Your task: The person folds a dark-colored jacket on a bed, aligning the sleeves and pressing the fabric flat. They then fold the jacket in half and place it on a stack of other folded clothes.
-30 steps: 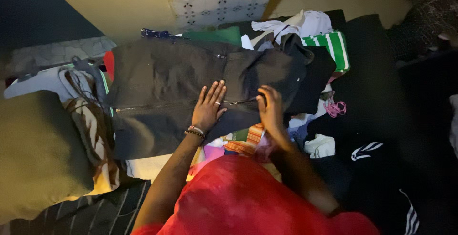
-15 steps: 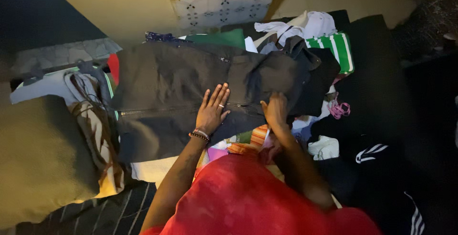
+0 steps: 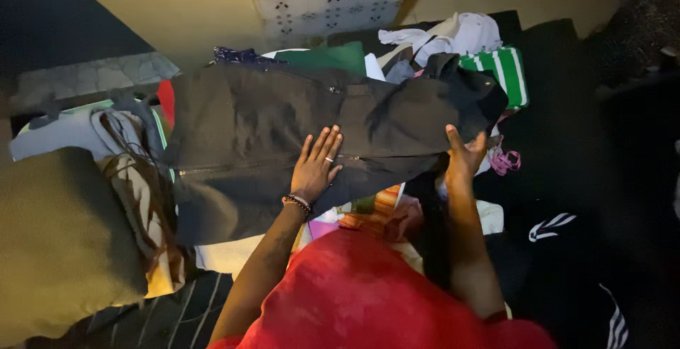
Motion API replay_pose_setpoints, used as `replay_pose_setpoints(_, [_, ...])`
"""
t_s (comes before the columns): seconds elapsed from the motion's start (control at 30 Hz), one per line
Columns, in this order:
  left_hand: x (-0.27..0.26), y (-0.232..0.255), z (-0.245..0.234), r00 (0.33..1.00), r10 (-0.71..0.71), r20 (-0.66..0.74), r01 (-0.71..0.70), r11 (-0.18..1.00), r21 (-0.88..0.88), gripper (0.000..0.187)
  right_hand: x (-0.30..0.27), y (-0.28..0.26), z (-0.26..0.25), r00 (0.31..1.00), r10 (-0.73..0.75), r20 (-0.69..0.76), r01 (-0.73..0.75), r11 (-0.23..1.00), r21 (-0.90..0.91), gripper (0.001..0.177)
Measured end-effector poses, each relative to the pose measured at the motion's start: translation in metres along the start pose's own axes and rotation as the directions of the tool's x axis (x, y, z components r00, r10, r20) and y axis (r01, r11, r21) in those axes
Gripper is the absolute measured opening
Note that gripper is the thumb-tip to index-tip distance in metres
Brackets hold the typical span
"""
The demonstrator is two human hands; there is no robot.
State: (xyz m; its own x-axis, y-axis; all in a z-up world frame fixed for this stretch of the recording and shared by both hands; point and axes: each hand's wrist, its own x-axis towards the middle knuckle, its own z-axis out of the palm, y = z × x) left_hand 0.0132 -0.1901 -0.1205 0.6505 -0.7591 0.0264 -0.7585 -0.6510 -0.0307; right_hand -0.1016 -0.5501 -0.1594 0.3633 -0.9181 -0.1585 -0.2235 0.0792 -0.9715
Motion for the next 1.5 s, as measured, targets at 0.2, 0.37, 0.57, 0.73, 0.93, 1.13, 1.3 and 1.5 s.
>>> replay_pose_setpoints(0.2, [-0.001,0.0,0.001,1.0,0.002,-0.018,-0.001,0.999,0.036,0.08,-0.024,-0.034,0.01,0.852,-0.522,0.034,0.463,0.723,-0.512,0.098])
replay_pose_setpoints(0.37, [0.003,-0.001,0.0,0.999,0.007,0.036,-0.011,0.996,0.092,0.081,-0.096,-0.041,0.033,0.554,-0.757,0.345,0.83,0.471,-0.299,0.021])
replay_pose_setpoints(0.57, [0.0,0.002,-0.002,1.0,0.009,0.015,-0.01,0.995,0.098,0.079,-0.164,-0.012,0.093,0.343,-0.511,0.788,0.918,0.361,-0.165,0.036])
replay_pose_setpoints(0.73, [0.002,0.003,-0.002,1.0,0.001,0.03,-0.004,0.995,0.104,0.078,-0.152,0.005,0.116,0.533,-0.265,0.804,0.812,0.426,-0.398,0.029])
replay_pose_setpoints(0.93, [0.001,0.004,0.004,0.999,-0.008,0.034,0.002,0.986,0.166,0.079,-0.143,0.025,0.101,0.477,-0.272,0.836,0.794,0.542,-0.276,0.021])
replay_pose_setpoints(1.13, [0.002,0.004,0.007,0.999,-0.036,0.033,0.034,0.997,0.066,0.081,-0.134,-0.004,0.056,0.668,-0.189,0.72,0.593,0.72,-0.361,0.015])
replay_pose_setpoints(1.3, [0.003,0.005,0.005,0.996,-0.046,0.075,0.041,0.997,0.061,0.083,-0.109,-0.027,0.023,0.693,-0.227,0.685,0.593,0.72,-0.36,0.016])
replay_pose_setpoints(1.5, [0.001,0.002,0.006,0.999,-0.037,0.035,0.035,0.998,0.044,0.084,-0.072,-0.019,-0.007,0.585,-0.551,0.595,0.802,0.502,-0.323,0.017])
